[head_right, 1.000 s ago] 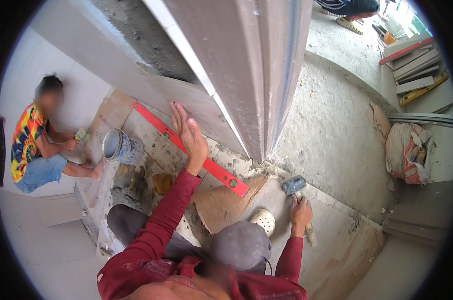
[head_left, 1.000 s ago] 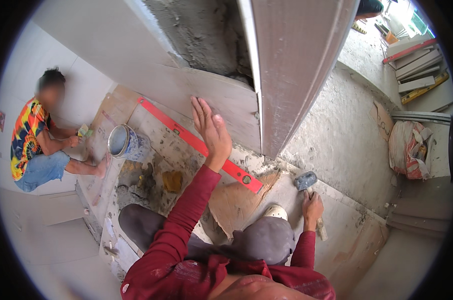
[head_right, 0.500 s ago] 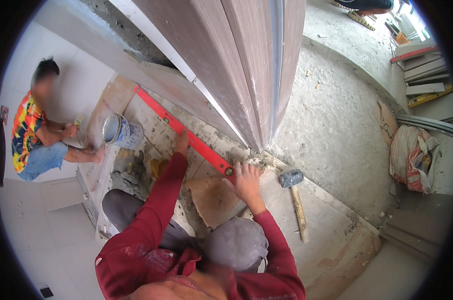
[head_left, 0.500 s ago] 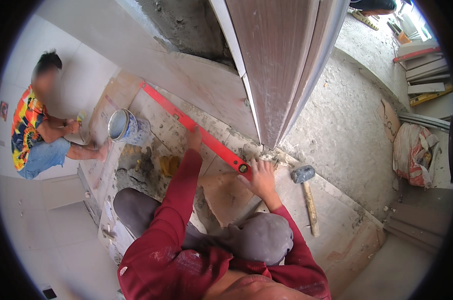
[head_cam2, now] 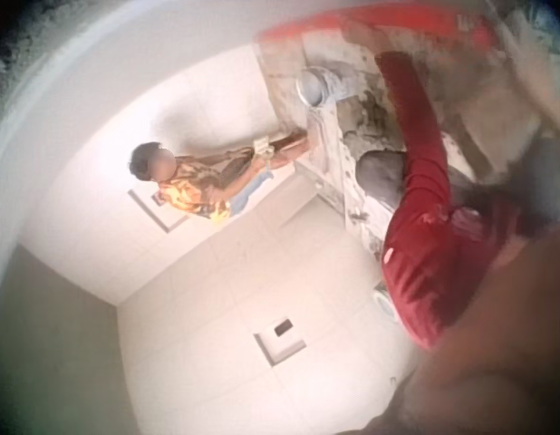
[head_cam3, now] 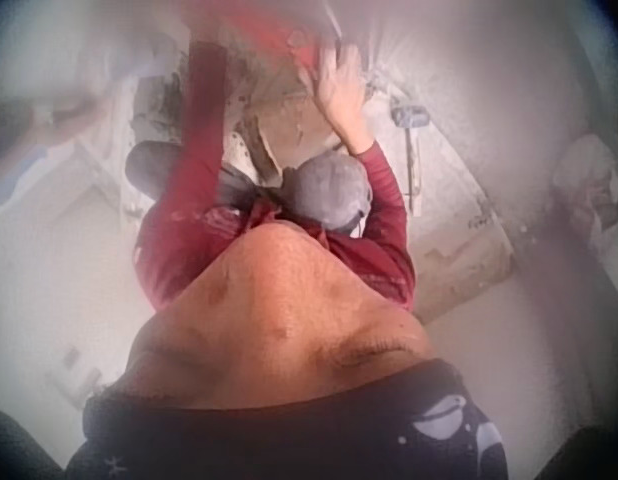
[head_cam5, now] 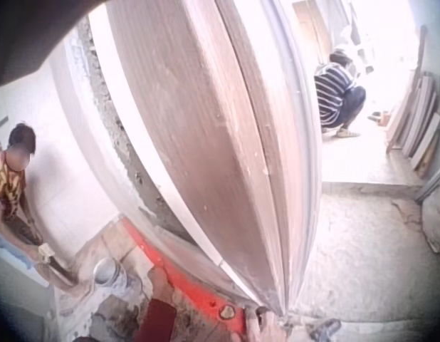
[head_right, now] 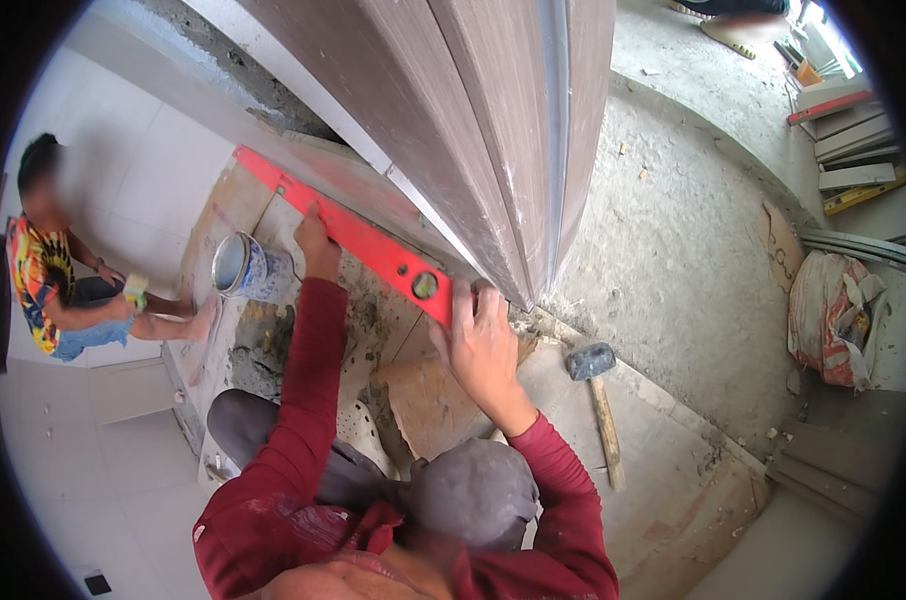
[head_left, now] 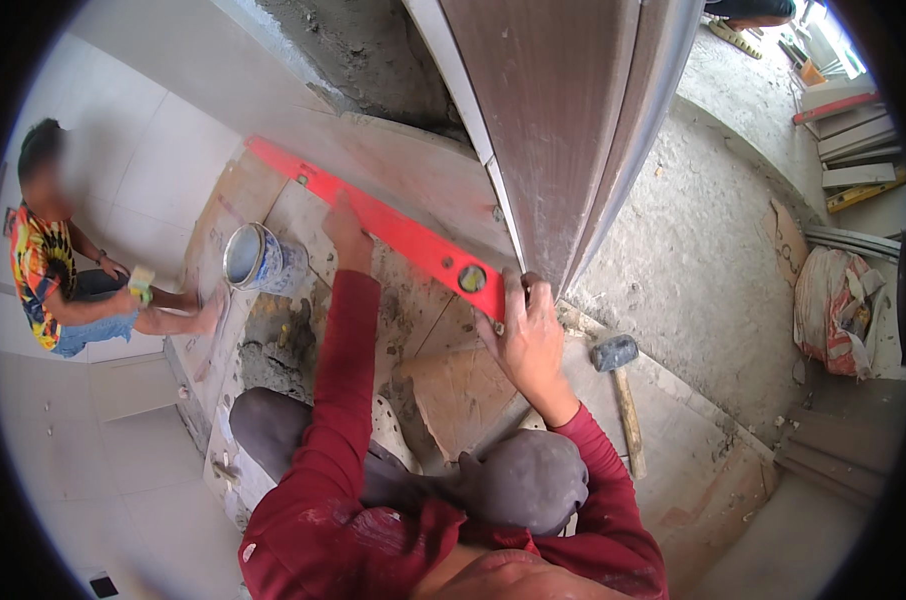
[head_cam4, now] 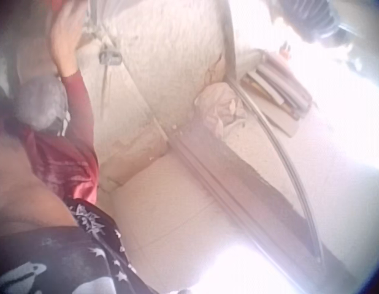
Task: The person installs floor tiles by applying cement, placing tiles, and using a level and hammer to ensure alignment. They also clean the tile surface with a sponge and water.
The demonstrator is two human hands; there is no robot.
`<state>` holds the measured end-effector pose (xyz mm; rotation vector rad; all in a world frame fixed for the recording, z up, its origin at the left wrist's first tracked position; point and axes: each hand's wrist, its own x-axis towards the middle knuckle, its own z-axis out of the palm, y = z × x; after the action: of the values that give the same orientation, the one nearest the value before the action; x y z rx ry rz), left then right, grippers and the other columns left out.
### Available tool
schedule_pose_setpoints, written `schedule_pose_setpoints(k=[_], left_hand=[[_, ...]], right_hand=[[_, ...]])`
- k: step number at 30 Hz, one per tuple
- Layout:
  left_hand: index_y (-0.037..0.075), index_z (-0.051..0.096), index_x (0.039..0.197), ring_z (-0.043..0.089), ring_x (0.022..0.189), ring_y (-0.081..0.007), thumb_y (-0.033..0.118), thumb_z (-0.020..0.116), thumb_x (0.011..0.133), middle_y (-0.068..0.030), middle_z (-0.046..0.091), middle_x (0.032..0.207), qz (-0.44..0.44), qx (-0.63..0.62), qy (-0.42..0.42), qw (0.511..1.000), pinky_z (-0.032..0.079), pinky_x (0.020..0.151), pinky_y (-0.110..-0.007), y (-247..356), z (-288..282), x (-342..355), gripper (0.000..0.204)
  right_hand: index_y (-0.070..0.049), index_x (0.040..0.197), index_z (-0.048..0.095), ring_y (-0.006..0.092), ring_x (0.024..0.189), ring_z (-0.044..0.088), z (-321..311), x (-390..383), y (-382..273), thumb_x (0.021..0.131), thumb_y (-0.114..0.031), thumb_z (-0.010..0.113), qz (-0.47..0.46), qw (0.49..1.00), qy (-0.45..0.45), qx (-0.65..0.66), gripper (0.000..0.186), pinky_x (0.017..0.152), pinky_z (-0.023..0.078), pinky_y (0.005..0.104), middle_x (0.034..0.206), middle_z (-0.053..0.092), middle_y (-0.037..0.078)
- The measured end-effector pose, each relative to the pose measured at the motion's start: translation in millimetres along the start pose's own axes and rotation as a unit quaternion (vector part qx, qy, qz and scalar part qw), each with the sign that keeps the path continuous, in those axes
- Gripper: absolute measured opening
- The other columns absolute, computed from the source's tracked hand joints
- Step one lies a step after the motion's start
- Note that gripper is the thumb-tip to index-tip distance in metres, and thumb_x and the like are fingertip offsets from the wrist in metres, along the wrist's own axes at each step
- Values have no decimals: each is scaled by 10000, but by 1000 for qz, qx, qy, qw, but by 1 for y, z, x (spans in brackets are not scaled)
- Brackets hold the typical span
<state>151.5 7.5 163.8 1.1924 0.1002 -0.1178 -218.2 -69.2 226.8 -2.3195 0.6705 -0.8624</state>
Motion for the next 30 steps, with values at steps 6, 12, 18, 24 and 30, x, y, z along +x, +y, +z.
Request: schedule_pose_setpoints(k=[6, 12, 18, 24, 30], left_hand=[[-35, 634, 972, 656, 669, -221, 138, 629, 1012, -101, 673, 858, 17, -6, 37, 999, 559, 586, -398, 51, 37, 35, 177], [-62, 632, 974, 672, 714, -244, 117, 617, 1012, -112, 676, 866, 21, -21, 57, 998, 588, 659, -445, 52, 42, 51, 183], [-104, 631, 1052, 705, 797, -291, 96, 609, 1006, -129, 668, 891, 22, -48, 57, 997, 621, 735, -484, 52, 52, 40, 207], [-118, 623, 1077, 716, 804, -292, 52, 646, 975, -167, 691, 970, 19, 8, 54, 998, 635, 726, -467, 65, 48, 32, 200], [-56, 642, 1071, 676, 676, -240, 82, 687, 969, -115, 692, 908, 21, 4, 21, 1000, 589, 620, -375, 48, 32, 52, 177]], right_hand=[[1, 1359, 574, 317, 917, 619, -12, 27, -1, 810, -191, 831, -76, 991, 105, -12, 636, 711, 550, 390, 1085, 569, 178], [-1, 1254, 655, 263, 806, 614, -23, 34, 4, 789, -219, 846, -129, 984, 118, -18, 548, 636, 515, 351, 950, 572, 114], [2, 1189, 663, 261, 755, 613, -25, 31, 10, 783, -178, 854, -128, 983, 129, 21, 484, 609, 498, 371, 928, 615, 136], [16, 1126, 657, 319, 870, 623, -2, -23, 76, 851, -149, 783, 45, 975, 211, 49, 345, 758, 514, 408, 1038, 659, 181], [2, 1430, 490, 417, 1203, 517, 6, -165, 154, 841, -297, 803, 293, 909, 19, -295, 731, 1007, 424, 528, 1365, 537, 251]])
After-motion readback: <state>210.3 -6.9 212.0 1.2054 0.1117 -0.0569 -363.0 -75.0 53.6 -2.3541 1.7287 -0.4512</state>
